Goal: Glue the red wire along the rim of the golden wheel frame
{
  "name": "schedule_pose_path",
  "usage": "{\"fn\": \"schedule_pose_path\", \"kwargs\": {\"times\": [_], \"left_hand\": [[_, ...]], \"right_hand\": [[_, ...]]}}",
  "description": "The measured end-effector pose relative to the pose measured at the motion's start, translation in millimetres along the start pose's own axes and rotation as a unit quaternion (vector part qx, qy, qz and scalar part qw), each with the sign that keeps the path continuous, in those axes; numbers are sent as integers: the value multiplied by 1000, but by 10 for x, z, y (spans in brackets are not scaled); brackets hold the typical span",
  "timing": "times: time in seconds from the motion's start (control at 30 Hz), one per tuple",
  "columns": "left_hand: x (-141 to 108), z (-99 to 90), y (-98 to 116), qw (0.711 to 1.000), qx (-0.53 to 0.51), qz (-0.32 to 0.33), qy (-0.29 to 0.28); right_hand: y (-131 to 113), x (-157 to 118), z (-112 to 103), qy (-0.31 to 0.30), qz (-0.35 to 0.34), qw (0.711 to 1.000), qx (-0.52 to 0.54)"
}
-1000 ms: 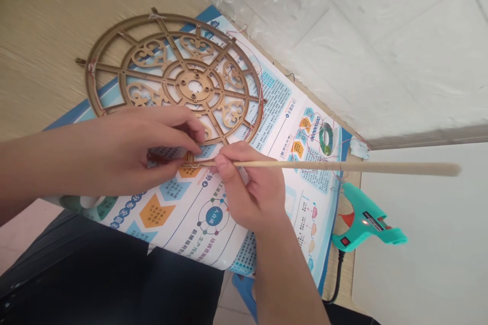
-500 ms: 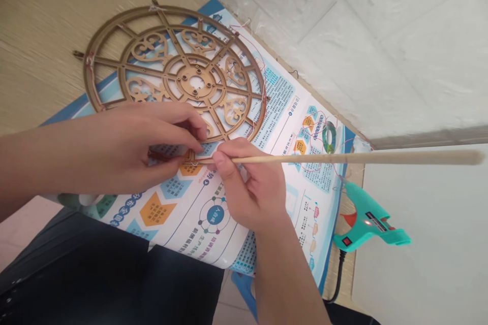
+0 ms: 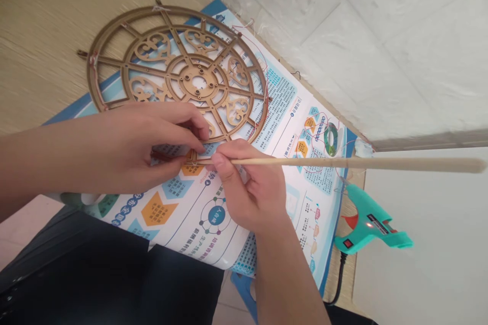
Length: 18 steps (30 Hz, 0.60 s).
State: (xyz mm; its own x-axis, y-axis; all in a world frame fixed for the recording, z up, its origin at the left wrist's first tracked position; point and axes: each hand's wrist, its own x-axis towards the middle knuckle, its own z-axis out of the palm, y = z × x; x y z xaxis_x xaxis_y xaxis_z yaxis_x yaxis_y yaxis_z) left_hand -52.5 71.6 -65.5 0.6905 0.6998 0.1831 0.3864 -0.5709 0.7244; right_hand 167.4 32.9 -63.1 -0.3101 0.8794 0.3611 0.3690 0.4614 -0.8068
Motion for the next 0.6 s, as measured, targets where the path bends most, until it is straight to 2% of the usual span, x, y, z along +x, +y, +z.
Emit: {"fn": "schedule_pose_path", "kwargs": {"times": [0.2, 0.27, 0.37, 0.43, 0.5, 0.6], "left_hand": [[2, -3, 1, 1000, 1, -5, -2], [8, -1, -5, 1000, 4, -3, 0], [9, -7, -3, 1000, 0, -4, 1], [12, -14, 27, 1000, -15, -16, -5], [34, -17, 90, 999, -16, -43, -18], [124, 10, 220, 997, 34, -71, -27]], "right_hand": [[9, 1, 10, -11, -3, 1000, -1], [25, 21, -7, 28, -21, 999, 38], [49, 67, -86, 140, -42, 983, 110], [56, 87, -157, 199, -29, 972, 123], [63, 87, -218, 224, -4, 967, 119], [93, 60, -263, 223, 37, 968, 109]]}}
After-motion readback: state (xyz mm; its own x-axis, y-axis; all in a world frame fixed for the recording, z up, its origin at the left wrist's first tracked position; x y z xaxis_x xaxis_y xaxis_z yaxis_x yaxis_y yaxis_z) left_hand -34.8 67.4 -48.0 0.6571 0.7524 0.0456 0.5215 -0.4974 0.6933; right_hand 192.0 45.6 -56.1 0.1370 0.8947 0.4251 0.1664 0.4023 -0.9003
